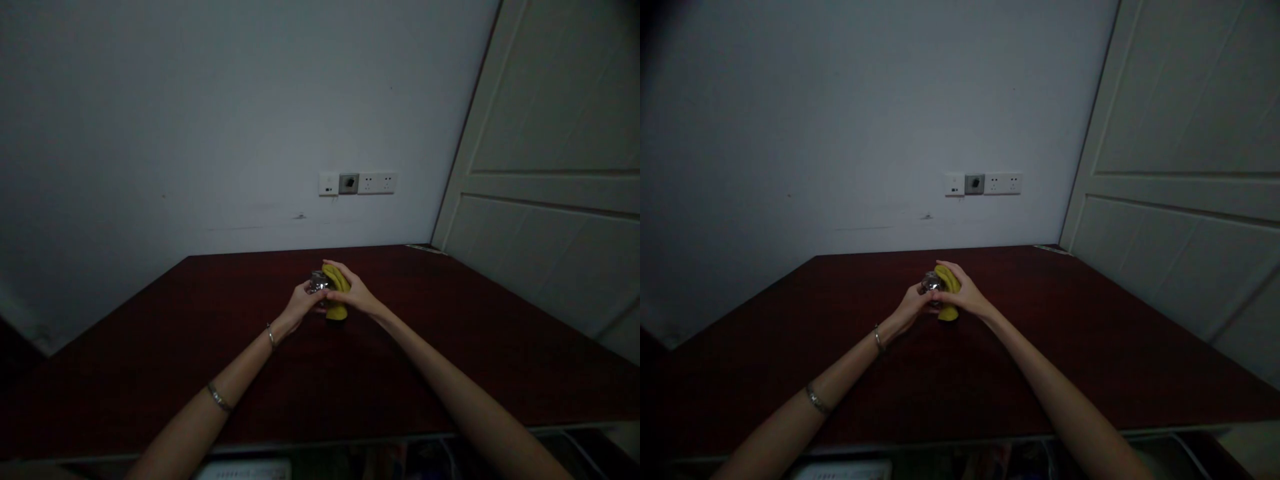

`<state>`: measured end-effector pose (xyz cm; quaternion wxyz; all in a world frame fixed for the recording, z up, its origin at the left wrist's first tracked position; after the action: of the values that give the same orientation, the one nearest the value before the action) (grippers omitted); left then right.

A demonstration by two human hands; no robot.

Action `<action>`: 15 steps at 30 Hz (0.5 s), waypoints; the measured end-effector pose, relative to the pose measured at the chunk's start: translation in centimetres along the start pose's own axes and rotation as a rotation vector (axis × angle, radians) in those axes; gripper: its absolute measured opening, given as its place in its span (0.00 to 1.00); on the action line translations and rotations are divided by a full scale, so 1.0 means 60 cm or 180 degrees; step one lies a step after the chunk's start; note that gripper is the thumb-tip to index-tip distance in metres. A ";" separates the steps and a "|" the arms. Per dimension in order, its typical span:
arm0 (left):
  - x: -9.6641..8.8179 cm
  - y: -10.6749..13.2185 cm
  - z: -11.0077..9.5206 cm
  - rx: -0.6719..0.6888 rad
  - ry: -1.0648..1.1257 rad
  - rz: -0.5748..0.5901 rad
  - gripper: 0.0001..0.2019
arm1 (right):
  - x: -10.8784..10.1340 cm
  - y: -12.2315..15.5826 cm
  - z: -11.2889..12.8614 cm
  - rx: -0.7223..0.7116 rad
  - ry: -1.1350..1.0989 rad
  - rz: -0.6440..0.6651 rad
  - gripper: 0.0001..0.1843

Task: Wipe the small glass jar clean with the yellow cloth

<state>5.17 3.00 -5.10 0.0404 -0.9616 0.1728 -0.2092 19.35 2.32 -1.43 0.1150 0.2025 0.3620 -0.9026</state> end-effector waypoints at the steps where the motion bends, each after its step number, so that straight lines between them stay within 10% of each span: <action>1: 0.000 0.000 -0.001 -0.0016 -0.0007 -0.0009 0.24 | 0.003 0.002 0.000 -0.0016 0.0129 -0.0023 0.44; 15: -0.014 -0.009 0.003 -0.0297 0.0157 0.0346 0.28 | 0.019 0.008 -0.014 0.0233 0.0293 -0.0507 0.45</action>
<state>4.71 3.78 -5.50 0.0026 -0.9462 0.2353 -0.2220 18.71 2.51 -2.76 0.0187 0.2184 0.3486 -0.9113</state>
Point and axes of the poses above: each hand's wrist, its own y-axis away from the middle knuckle, its own x-axis out of the palm, z = x × y, the point moved 4 cm from there along -y, towards the middle knuckle, and after that the axes turned 15 degrees about y, right-handed, at the moved point
